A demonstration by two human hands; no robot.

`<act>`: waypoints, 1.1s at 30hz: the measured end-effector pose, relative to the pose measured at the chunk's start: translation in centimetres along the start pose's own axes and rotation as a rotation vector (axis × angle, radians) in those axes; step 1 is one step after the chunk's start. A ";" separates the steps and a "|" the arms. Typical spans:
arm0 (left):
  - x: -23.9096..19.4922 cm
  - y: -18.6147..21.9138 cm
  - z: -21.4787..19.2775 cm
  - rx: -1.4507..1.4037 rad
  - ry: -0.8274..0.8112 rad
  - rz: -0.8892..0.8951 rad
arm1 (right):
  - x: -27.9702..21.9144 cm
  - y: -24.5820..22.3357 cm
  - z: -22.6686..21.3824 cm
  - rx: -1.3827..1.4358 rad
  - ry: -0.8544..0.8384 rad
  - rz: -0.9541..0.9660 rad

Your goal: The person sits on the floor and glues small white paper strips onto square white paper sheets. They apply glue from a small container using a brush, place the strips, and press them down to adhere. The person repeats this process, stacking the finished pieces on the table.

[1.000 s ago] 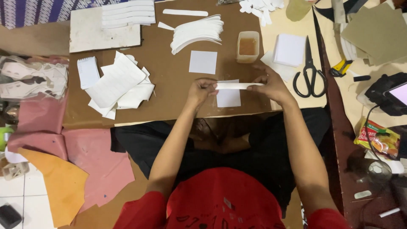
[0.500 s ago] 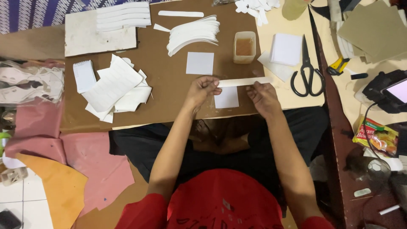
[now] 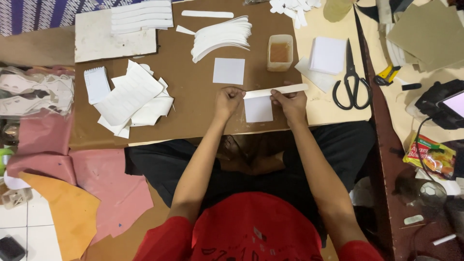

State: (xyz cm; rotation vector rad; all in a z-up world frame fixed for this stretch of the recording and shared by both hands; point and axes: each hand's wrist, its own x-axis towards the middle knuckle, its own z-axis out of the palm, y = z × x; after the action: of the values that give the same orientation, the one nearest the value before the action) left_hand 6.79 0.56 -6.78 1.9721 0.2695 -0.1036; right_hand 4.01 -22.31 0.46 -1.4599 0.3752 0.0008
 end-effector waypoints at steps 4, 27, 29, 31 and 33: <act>-0.7 2.7 -0.8 0.070 0.019 0.031 | 0.0 -0.2 0.3 0.033 0.026 -0.013; -0.4 2.9 -2.0 0.088 -0.021 0.023 | -0.7 -0.4 0.7 -0.126 0.106 -0.029; -0.6 3.0 -2.2 0.091 -0.025 0.026 | -1.0 -0.8 0.8 -0.126 0.105 -0.021; -0.4 3.0 -2.1 0.091 -0.031 0.032 | -1.0 -1.0 0.8 -0.127 0.106 -0.017; -0.2 2.7 -1.9 0.095 -0.045 0.034 | -0.8 -0.7 0.7 -0.134 0.109 -0.026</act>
State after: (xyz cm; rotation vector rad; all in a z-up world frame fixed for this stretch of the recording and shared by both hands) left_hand 7.12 1.27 -3.58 2.0650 0.2051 -0.1405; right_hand 3.58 -21.49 1.40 -1.6012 0.4515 -0.0761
